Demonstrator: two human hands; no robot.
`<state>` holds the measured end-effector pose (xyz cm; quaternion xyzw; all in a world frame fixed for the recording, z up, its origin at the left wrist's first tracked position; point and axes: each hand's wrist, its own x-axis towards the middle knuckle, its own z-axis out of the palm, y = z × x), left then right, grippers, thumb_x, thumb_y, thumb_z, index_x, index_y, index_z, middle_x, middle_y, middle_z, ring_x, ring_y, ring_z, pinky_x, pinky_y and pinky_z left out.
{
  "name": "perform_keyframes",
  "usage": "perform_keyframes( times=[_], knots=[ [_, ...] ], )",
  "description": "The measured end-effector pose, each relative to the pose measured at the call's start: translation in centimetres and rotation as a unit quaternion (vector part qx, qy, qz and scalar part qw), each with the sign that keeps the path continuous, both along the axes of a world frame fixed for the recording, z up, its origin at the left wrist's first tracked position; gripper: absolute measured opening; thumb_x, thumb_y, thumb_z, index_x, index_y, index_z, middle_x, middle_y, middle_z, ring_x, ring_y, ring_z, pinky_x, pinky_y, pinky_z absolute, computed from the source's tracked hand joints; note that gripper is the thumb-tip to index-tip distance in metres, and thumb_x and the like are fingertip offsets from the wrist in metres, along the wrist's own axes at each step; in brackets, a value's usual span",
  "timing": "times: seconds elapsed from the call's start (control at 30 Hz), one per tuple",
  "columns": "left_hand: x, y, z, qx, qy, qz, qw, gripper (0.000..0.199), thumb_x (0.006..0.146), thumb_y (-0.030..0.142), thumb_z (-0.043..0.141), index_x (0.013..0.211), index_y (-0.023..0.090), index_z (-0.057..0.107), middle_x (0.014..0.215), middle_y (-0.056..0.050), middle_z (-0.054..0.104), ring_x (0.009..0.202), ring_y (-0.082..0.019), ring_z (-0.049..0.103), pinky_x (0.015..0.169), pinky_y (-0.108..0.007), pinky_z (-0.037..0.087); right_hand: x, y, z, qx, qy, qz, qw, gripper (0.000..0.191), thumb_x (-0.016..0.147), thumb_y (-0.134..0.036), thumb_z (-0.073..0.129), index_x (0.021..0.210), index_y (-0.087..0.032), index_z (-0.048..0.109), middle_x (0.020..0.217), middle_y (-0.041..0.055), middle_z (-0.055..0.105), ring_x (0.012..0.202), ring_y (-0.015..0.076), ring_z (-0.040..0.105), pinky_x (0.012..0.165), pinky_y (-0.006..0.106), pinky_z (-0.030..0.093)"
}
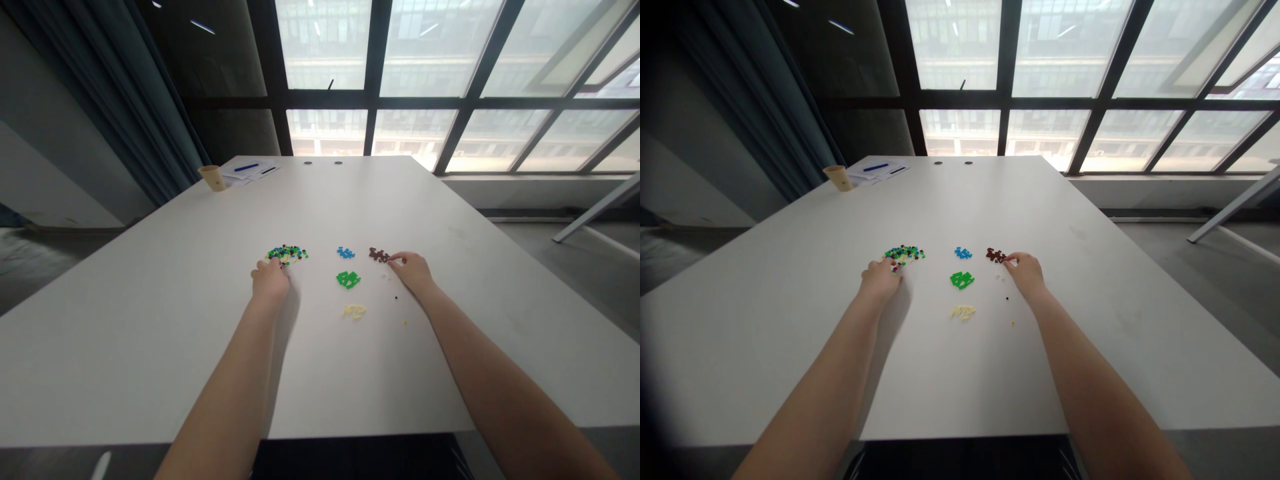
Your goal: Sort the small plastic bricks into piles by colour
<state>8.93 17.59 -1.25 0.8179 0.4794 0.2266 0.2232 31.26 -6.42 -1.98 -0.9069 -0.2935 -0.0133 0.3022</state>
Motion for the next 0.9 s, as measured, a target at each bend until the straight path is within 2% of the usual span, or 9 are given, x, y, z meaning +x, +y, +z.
perform_keyframes(
  times=[0.13,0.33,0.4,0.57,0.7,0.8,0.9],
  knots=[
    [0.3,0.4,-0.3,0.025,0.067,-0.036,0.997,0.009,0.066,0.009,0.053,0.072,0.015,0.055,0.093,-0.016,0.056,0.092,-0.033,0.053,0.08,-0.044,0.035,0.2,-0.6,0.3,0.005,-0.008,-0.014,1.0,0.027,0.071,-0.035,0.058,0.085,-0.018,0.073,0.076,0.0076,0.066,0.072,0.0193,0.057,0.069,0.03,0.042],
    [0.5,0.9,-0.6,0.042,0.056,-0.07,0.995,0.016,0.066,0.005,0.046,0.069,0.015,0.057,0.08,-0.011,0.057,0.081,-0.025,0.053,0.075,-0.038,0.038,0.0,-1.6,1.6,0.001,-0.002,-0.048,0.999,0.027,0.071,-0.038,0.059,0.083,-0.019,0.074,0.072,0.0078,0.065,0.07,0.0206,0.058,0.066,0.03,0.042],
    [0.5,0.9,-0.6,0.046,0.067,-0.063,0.995,0.017,0.067,0.006,0.045,0.071,0.015,0.058,0.079,-0.012,0.057,0.081,-0.026,0.053,0.075,-0.038,0.038,-0.1,-1.7,1.6,0.002,-0.01,-0.03,0.999,0.027,0.073,-0.036,0.056,0.087,-0.02,0.073,0.074,0.0072,0.065,0.07,0.0198,0.057,0.066,0.03,0.042],
    [0.4,0.7,-0.4,0.038,0.051,-0.045,0.997,0.018,0.067,0.006,0.045,0.073,0.015,0.058,0.077,-0.012,0.057,0.078,-0.026,0.054,0.072,-0.038,0.038,-0.2,-1.4,0.5,-0.033,-0.06,0.067,0.995,0.03,0.079,-0.024,0.048,0.098,-0.024,0.071,0.077,0.0042,0.061,0.067,0.0147,0.054,0.067,0.027,0.041],
    [0.5,0.5,0.3,0.036,0.028,-0.049,0.998,0.019,0.067,0.003,0.042,0.072,0.016,0.056,0.077,-0.012,0.057,0.079,-0.025,0.054,0.074,-0.038,0.037,-0.1,-1.3,0.1,-0.049,-0.076,0.074,0.993,0.03,0.08,-0.021,0.047,0.094,-0.024,0.072,0.071,0.0028,0.057,0.062,0.0136,0.051,0.064,0.026,0.039],
    [0.5,0.2,0.9,0.023,0.022,-0.05,0.998,0.018,0.069,0.004,0.04,0.07,0.017,0.052,0.078,-0.012,0.057,0.081,-0.026,0.053,0.076,-0.039,0.035,-0.1,-1.4,0.2,-0.056,-0.071,0.068,0.994,0.03,0.079,-0.02,0.047,0.093,-0.024,0.072,0.074,0.0035,0.057,0.065,0.0144,0.051,0.067,0.027,0.04],
    [0.5,-0.2,1.5,-0.008,-0.029,-0.033,0.999,0.014,0.071,0.007,0.042,0.067,0.019,0.047,0.074,-0.01,0.055,0.082,-0.027,0.053,0.076,-0.039,0.033,-0.2,-1.5,0.4,-0.061,-0.065,0.055,0.994,0.03,0.078,-0.02,0.047,0.094,-0.025,0.072,0.077,0.0043,0.058,0.068,0.0156,0.052,0.069,0.028,0.04]
  ],
)
